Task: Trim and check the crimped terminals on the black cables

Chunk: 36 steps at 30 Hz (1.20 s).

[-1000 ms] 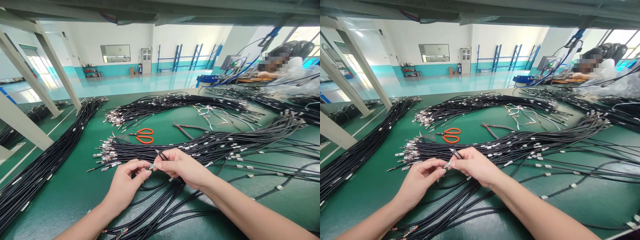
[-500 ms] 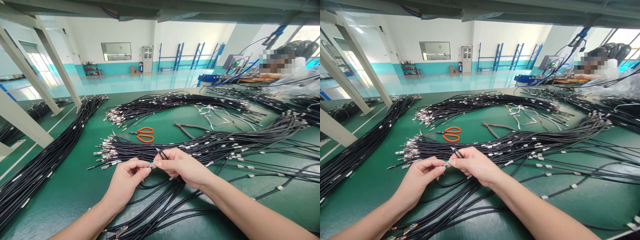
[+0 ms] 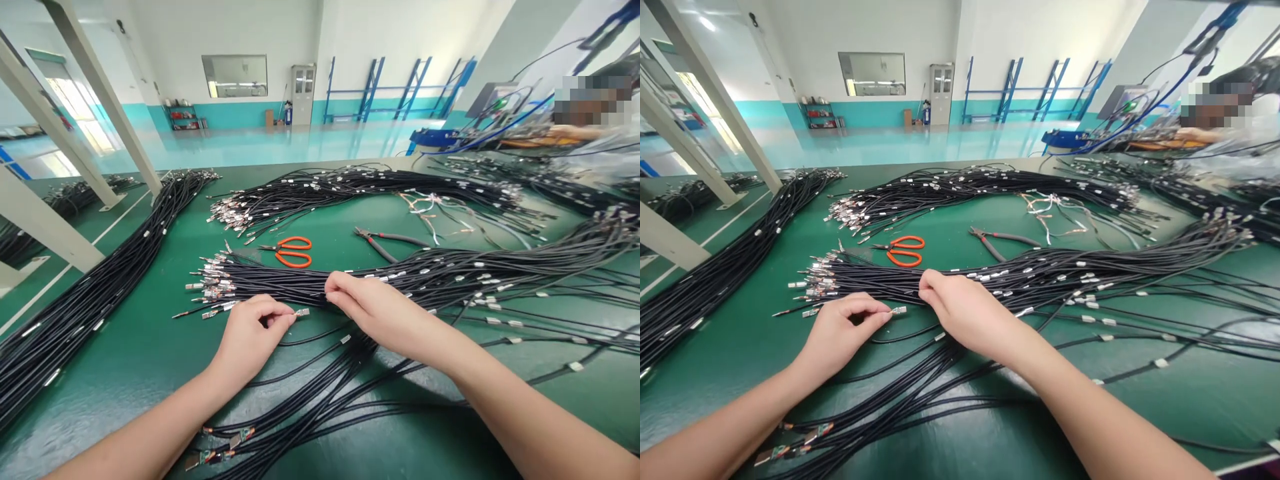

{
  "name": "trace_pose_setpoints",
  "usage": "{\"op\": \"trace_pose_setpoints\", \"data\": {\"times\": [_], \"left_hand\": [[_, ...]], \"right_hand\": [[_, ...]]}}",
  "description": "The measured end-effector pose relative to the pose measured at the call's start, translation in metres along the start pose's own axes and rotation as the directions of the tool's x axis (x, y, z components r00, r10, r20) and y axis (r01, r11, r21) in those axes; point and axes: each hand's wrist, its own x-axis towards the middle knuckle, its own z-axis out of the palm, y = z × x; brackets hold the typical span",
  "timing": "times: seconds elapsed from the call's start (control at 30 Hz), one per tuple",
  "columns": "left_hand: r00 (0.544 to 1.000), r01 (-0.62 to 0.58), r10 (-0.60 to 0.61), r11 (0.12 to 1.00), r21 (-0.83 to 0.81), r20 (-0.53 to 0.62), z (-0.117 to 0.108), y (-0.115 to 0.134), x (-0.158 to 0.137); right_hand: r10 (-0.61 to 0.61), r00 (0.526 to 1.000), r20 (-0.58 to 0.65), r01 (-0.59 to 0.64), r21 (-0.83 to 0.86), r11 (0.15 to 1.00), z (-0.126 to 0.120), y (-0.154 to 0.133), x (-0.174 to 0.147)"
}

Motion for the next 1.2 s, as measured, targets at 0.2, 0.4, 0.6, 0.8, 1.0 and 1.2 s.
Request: {"op": "trace_pose_setpoints", "data": {"times": [0.2, 0.4, 0.6, 0.8, 1.0, 1.2], "left_hand": [[0.996, -0.074, 0.06, 0.976, 0.203, 0.073, 0.003, -0.006, 0.004], [0.993, -0.088, 0.067, 0.967, 0.238, 0.092, 0.003, -0.005, 0.005], [0.993, -0.094, 0.071, 0.96, 0.264, 0.096, 0.004, -0.005, 0.005], [0.993, -0.093, 0.072, 0.963, 0.252, 0.09, 0.004, -0.005, 0.005], [0.994, -0.091, 0.071, 0.963, 0.254, 0.087, 0.004, -0.005, 0.005], [0.993, -0.096, 0.075, 0.961, 0.26, 0.09, 0.004, -0.005, 0.005]], "right_hand": [[-0.118, 0.992, 0.038, 0.124, -0.362, 0.924, 0.018, 0.001, 0.007], [-0.195, 0.979, 0.063, 0.201, -0.465, 0.862, 0.026, 0.001, 0.005], [-0.209, 0.974, 0.088, 0.225, -0.465, 0.856, 0.03, -0.001, 0.005], [-0.214, 0.973, 0.089, 0.23, -0.476, 0.849, 0.031, -0.001, 0.005], [-0.188, 0.975, 0.116, 0.221, -0.483, 0.847, 0.03, -0.003, 0.005], [-0.183, 0.975, 0.13, 0.223, -0.476, 0.851, 0.029, -0.004, 0.005]]}}
